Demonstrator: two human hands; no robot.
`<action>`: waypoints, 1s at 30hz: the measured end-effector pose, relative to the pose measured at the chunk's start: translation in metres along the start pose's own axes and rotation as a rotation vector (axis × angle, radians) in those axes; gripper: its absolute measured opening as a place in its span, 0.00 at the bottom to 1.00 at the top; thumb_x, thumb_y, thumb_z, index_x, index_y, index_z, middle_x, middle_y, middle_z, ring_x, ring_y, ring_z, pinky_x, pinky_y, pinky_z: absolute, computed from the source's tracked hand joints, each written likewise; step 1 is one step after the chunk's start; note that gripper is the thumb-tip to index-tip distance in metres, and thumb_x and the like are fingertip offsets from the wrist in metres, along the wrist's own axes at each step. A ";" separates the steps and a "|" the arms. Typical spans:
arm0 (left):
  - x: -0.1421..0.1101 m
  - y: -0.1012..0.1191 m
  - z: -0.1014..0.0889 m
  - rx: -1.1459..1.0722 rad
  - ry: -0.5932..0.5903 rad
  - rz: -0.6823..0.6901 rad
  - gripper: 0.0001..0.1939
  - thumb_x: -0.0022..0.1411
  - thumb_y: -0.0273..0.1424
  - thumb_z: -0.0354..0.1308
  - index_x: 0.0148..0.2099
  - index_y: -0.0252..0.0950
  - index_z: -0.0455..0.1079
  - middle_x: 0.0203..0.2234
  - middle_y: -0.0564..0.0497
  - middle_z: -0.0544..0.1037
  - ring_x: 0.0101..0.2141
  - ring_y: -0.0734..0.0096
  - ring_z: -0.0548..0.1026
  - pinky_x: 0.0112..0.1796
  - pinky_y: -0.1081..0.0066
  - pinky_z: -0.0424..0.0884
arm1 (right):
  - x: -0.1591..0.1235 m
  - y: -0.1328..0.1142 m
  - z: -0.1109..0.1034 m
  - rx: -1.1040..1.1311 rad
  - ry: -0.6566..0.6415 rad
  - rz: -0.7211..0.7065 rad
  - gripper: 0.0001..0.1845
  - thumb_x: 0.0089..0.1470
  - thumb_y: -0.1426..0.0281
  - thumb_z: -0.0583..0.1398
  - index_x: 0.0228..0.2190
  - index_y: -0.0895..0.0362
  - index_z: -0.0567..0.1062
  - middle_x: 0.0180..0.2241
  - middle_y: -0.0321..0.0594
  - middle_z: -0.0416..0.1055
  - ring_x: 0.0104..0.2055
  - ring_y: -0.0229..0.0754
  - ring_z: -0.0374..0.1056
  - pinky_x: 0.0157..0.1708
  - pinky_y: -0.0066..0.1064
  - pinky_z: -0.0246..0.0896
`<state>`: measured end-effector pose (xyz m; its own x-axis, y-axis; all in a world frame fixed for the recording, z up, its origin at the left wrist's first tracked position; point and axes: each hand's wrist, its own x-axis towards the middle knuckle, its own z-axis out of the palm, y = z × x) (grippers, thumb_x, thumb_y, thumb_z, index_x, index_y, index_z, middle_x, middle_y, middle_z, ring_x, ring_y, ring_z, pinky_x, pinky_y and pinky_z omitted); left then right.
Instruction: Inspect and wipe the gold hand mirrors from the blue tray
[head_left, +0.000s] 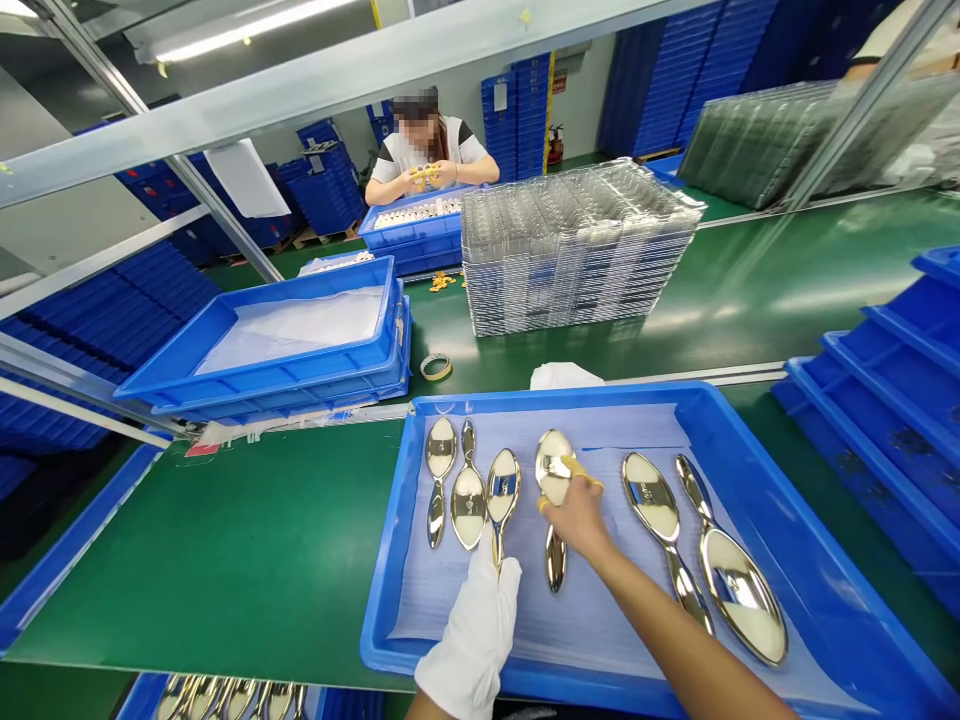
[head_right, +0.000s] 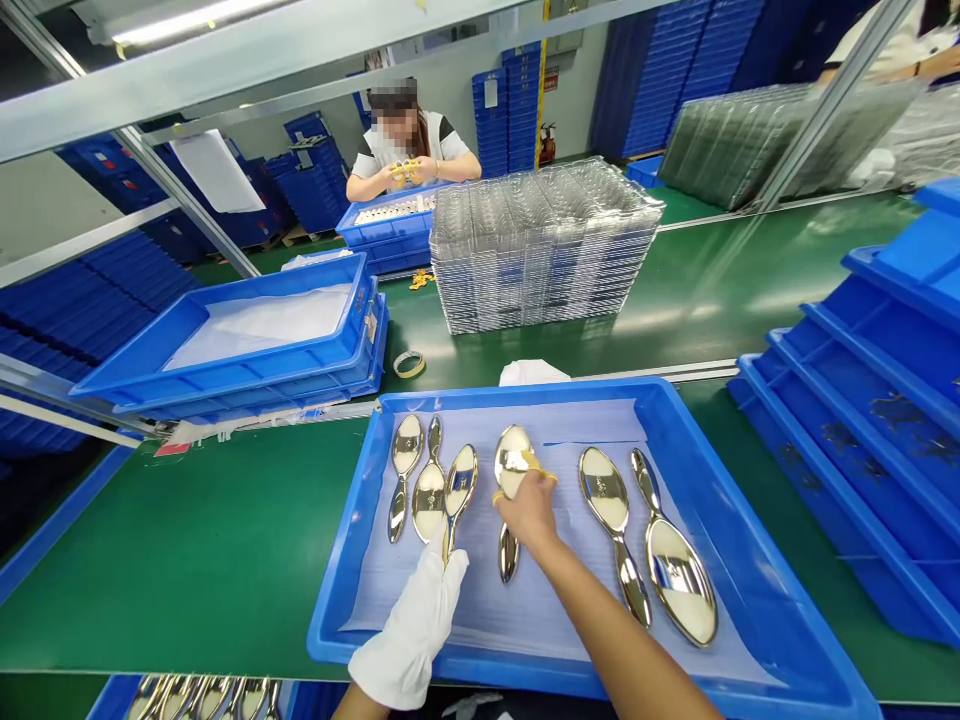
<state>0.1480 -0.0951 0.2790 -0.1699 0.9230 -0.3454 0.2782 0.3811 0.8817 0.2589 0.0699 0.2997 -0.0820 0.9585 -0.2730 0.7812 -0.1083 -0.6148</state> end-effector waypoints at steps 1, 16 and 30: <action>0.001 0.002 -0.001 0.054 -0.034 0.059 0.38 0.65 0.45 0.34 0.60 0.22 0.69 0.67 0.39 0.62 0.71 0.66 0.42 0.68 0.68 0.31 | 0.002 0.004 -0.006 -0.008 0.012 -0.003 0.32 0.48 0.70 0.60 0.54 0.66 0.62 0.54 0.61 0.62 0.57 0.60 0.63 0.56 0.47 0.62; 0.014 0.043 -0.005 0.609 0.195 -0.111 0.29 0.72 0.45 0.39 0.66 0.43 0.66 0.55 0.34 0.75 0.47 0.44 0.76 0.46 0.53 0.71 | -0.013 0.038 -0.030 -0.138 -0.157 -0.100 0.25 0.51 0.73 0.57 0.52 0.59 0.68 0.52 0.55 0.65 0.41 0.49 0.74 0.48 0.42 0.69; 0.080 0.022 -0.078 0.960 0.488 -0.263 0.22 0.74 0.28 0.38 0.52 0.23 0.72 0.32 0.38 0.78 0.35 0.58 0.79 0.36 0.61 0.73 | -0.026 0.034 -0.039 -0.115 -0.026 -0.151 0.21 0.56 0.67 0.55 0.50 0.62 0.70 0.53 0.62 0.61 0.59 0.62 0.61 0.54 0.52 0.65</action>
<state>0.0669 -0.0172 0.2955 -0.6266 0.7675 -0.1354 0.7601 0.6402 0.1115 0.3120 0.0520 0.3146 -0.2186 0.9542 -0.2042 0.8241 0.0685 -0.5623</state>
